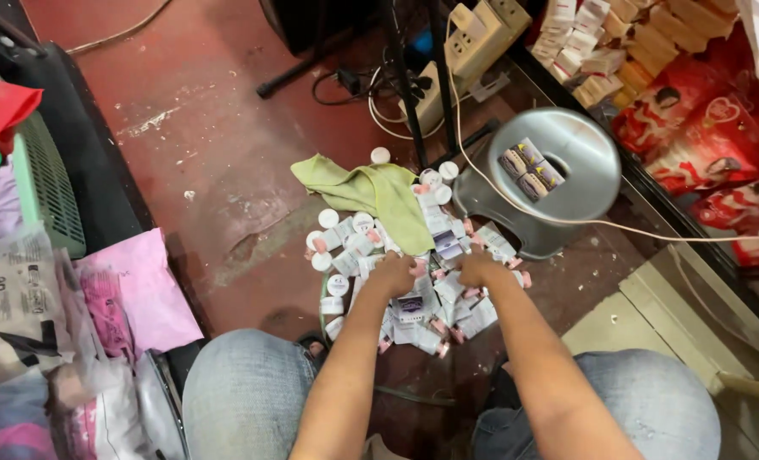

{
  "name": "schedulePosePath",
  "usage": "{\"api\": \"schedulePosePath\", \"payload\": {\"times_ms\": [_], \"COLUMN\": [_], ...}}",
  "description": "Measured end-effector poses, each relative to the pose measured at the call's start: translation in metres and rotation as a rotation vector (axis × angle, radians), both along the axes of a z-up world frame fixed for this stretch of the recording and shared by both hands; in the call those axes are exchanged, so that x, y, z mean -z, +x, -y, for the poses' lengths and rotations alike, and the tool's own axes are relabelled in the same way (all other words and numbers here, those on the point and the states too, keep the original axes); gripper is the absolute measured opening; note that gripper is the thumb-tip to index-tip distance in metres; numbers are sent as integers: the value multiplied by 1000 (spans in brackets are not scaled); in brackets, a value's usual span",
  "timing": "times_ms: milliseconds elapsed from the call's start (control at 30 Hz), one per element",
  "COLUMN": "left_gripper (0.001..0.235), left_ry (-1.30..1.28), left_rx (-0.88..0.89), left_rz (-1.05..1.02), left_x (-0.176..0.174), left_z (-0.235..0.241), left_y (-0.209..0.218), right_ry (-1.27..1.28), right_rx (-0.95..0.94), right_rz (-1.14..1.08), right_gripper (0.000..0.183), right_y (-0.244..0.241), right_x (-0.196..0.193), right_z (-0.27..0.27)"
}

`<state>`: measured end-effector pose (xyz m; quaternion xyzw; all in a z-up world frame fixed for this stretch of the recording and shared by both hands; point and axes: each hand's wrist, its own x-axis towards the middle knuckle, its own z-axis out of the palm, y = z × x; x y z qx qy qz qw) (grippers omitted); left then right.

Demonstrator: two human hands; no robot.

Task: Sorting and organizing small cosmetic boxes and sachets on the floor and then stacking them on a shelf.

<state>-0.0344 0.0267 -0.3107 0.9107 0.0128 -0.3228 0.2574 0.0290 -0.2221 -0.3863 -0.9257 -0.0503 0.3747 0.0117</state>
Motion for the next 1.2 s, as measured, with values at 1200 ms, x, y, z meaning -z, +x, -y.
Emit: {"api": "schedulePosePath", "payload": {"times_ms": [1200], "left_gripper": [82], "left_ry": [-473], "left_rx": [-886], "left_rz": [787], "left_x": [-94], "left_z": [-118], "left_y": [-56], "right_ry": [244], "right_rx": [-933], "right_rz": [370], "right_gripper": [38], "right_y": [-56], "right_x": [-34], "right_z": [-263]}}
